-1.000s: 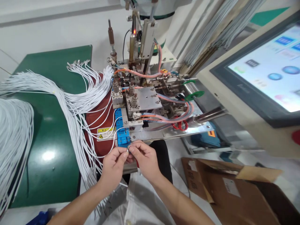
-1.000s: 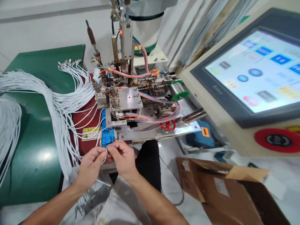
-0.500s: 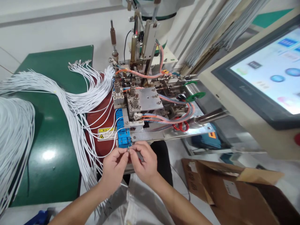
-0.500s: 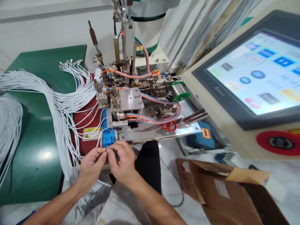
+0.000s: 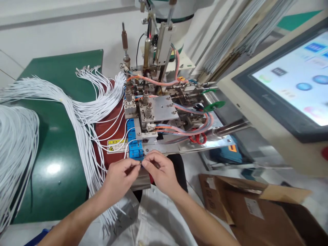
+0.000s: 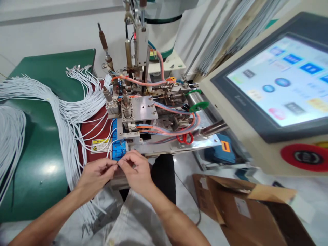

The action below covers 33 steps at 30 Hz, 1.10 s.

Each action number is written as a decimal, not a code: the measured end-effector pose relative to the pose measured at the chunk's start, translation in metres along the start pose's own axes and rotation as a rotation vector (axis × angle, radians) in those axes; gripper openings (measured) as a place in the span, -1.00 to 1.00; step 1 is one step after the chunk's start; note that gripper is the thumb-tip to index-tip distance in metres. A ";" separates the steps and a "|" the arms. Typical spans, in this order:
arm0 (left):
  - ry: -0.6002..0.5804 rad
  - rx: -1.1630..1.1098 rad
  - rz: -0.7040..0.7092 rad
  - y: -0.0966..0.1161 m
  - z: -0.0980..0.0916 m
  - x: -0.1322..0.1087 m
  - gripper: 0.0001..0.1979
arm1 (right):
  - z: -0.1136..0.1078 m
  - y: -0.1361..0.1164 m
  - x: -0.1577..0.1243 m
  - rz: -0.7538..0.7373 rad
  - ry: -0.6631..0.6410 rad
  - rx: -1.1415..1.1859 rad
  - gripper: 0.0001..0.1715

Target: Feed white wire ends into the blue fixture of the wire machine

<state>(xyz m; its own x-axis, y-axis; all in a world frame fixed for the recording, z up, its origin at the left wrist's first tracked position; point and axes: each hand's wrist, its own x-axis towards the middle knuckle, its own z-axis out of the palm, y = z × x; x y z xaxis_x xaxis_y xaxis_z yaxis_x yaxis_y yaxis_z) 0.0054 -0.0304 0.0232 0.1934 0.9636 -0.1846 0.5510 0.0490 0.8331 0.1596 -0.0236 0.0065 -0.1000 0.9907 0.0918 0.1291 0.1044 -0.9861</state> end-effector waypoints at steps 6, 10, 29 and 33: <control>0.152 -0.076 -0.003 -0.006 0.006 -0.003 -0.81 | 0.012 0.010 -0.009 0.082 0.185 0.129 -0.82; 0.120 -0.038 0.027 -0.007 0.006 -0.004 -0.79 | 0.007 0.008 -0.004 0.136 0.162 0.203 -0.94; -0.019 0.252 0.171 -0.009 -0.010 0.001 -0.70 | 0.004 0.023 0.001 0.072 0.196 -0.123 -0.85; 0.026 0.385 0.279 -0.014 -0.017 0.009 -0.80 | 0.005 0.034 0.007 0.272 0.163 -0.040 -0.84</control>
<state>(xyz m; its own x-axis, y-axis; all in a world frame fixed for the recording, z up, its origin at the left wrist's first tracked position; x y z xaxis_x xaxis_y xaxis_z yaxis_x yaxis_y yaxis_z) -0.0143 -0.0175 0.0186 0.3590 0.9327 0.0354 0.7429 -0.3085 0.5941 0.1582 -0.0132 -0.0271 0.1026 0.9833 -0.1503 0.1688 -0.1661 -0.9716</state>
